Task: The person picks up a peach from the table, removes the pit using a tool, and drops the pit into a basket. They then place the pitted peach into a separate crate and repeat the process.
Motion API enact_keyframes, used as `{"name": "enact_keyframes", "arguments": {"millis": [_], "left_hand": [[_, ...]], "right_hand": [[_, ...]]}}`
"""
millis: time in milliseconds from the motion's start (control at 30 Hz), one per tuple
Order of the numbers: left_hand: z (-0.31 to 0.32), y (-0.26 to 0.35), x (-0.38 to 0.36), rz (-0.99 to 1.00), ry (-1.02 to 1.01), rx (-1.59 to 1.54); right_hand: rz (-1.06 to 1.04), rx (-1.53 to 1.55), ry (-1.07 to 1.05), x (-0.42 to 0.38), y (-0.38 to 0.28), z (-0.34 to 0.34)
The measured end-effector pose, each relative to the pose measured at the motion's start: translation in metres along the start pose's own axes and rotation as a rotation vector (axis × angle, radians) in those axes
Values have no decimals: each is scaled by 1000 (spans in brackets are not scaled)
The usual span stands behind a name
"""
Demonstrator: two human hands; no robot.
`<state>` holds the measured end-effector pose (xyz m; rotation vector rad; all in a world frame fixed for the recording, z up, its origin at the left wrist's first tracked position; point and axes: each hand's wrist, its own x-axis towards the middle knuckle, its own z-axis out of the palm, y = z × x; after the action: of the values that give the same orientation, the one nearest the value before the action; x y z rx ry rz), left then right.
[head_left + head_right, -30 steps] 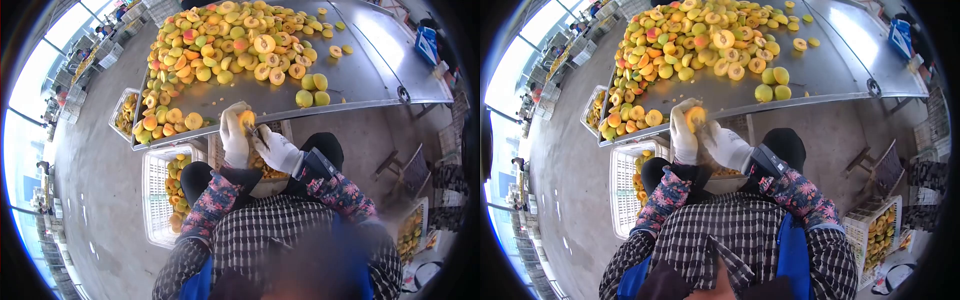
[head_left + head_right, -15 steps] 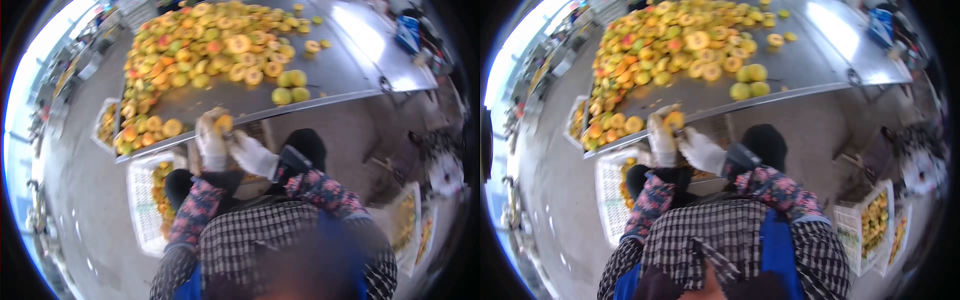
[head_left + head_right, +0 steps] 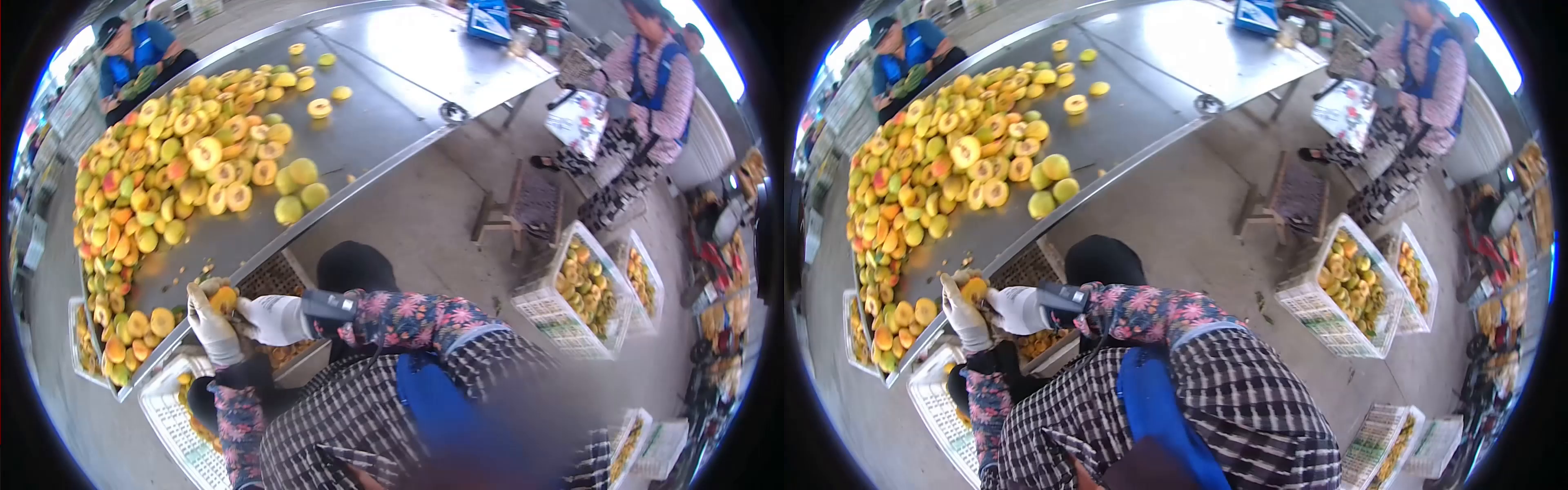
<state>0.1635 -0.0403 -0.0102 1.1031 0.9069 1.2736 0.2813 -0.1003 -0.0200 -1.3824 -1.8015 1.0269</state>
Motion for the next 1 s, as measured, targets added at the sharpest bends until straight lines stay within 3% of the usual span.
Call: {"name": "enact_keyframes", "arguments": {"millis": [33,100,233,267,367,500,567,633,833,867,1000], "left_hand": [[-4,3,1,-44,-106,39],[-6,3,2,-65,-182,46],[-12,2,10,-164,-286,17],[-10,3,10,-187,-268,-32],[4,1,6,-153,1,-38],[-9,-9,14,-153,-91,-29],[-10,-8,15,-273,-83,-193],[-9,10,8,-336,-131,-216],[-10,10,6,-338,-10,-226],[-8,10,5,-326,-2,-219],[-21,0,14,-325,-89,-84]], "right_hand": [[22,-139,-66,-1,0,-5],[20,-67,-103,-2,7,-7],[234,387,-189,-10,1,-12],[109,439,-111,4,41,22],[73,-12,124,-12,9,2],[16,94,129,-8,20,7],[214,725,-158,-6,20,2],[365,835,-213,-24,-19,-26],[391,1122,-297,-13,4,-10],[436,1139,-313,-11,7,-7],[279,842,-255,-9,13,3]]}}
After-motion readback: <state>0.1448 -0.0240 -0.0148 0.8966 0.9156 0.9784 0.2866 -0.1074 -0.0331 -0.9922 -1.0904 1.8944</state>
